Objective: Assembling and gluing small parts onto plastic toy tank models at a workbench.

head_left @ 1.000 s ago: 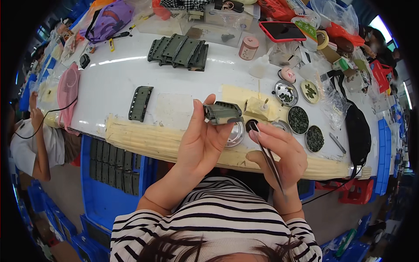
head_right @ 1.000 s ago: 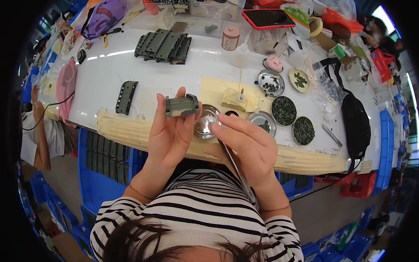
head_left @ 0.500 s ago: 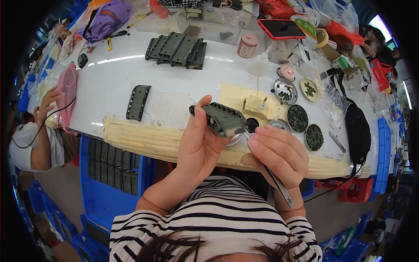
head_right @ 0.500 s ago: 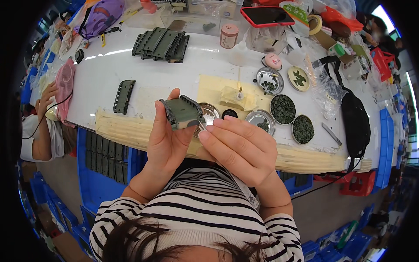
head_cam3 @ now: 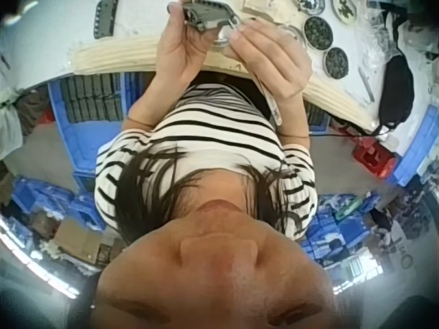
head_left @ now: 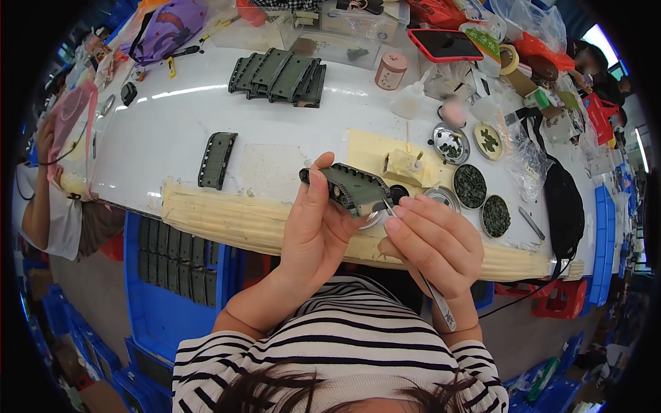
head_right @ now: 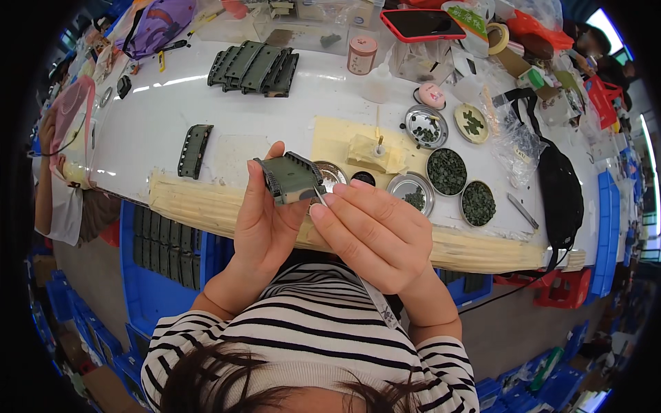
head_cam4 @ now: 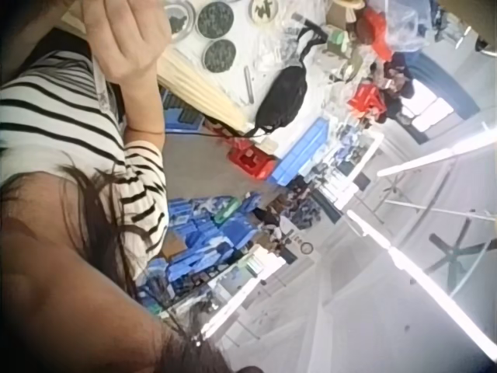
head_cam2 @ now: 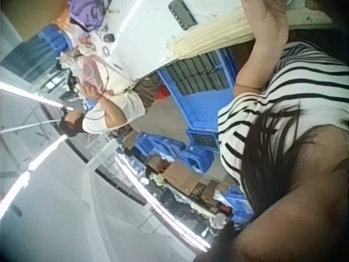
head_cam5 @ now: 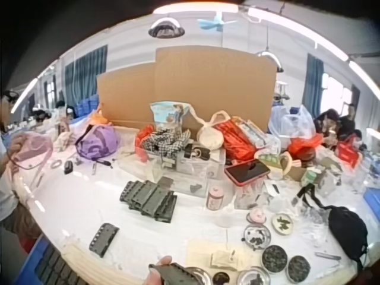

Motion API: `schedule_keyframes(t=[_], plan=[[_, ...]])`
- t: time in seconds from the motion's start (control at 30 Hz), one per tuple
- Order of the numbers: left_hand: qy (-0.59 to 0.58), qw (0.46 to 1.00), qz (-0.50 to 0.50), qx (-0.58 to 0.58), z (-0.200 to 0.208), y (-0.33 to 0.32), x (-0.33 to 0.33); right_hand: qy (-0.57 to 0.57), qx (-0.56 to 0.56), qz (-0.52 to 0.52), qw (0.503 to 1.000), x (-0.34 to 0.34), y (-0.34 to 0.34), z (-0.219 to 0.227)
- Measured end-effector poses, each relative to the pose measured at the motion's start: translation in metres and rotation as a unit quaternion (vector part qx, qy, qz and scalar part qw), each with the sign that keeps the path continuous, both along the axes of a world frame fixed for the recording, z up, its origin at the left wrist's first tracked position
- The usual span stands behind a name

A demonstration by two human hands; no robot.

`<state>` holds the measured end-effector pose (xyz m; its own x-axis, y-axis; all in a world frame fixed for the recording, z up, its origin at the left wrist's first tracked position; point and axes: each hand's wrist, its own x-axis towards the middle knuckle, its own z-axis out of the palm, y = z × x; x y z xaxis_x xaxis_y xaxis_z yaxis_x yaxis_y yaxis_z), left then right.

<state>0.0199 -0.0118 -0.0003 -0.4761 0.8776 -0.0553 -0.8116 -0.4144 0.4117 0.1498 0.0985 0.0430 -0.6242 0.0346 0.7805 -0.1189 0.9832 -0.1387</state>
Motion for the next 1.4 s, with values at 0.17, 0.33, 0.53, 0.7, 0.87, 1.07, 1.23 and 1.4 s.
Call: schedule_keyframes(t=[0.17,0.33,0.53,0.7,0.87,1.07,1.23,1.4], plan=[[-0.006,1.0,0.004,-0.005,-0.003,0.0,-0.001,0.002,0.034,-0.004,0.999,-0.003,0.0,-0.002],[-0.007,1.0,0.007,-0.022,-0.002,0.002,-0.001,0.003,0.073,0.0,0.997,-0.003,0.002,-0.003],[-0.012,1.0,-0.018,0.003,-0.009,0.006,-0.004,-0.004,0.074,-0.002,0.997,-0.003,0.003,-0.003],[-0.16,0.977,-0.109,0.089,-0.011,0.012,-0.015,0.034,-0.023,0.021,0.999,0.005,-0.005,-0.004],[-0.214,0.96,-0.146,0.103,-0.011,0.017,-0.014,0.037,-0.041,0.016,0.998,0.005,-0.006,-0.011],[-0.197,0.963,-0.144,0.111,-0.014,0.017,-0.012,0.046,-0.061,0.019,0.997,0.011,-0.004,-0.015],[-0.215,0.941,-0.178,0.193,-0.021,0.017,-0.013,0.037,-0.086,0.008,0.996,0.022,0.001,-0.017],[-0.186,0.959,-0.158,0.145,-0.013,0.017,-0.007,0.031,-0.106,0.005,0.994,0.034,0.006,-0.019]])
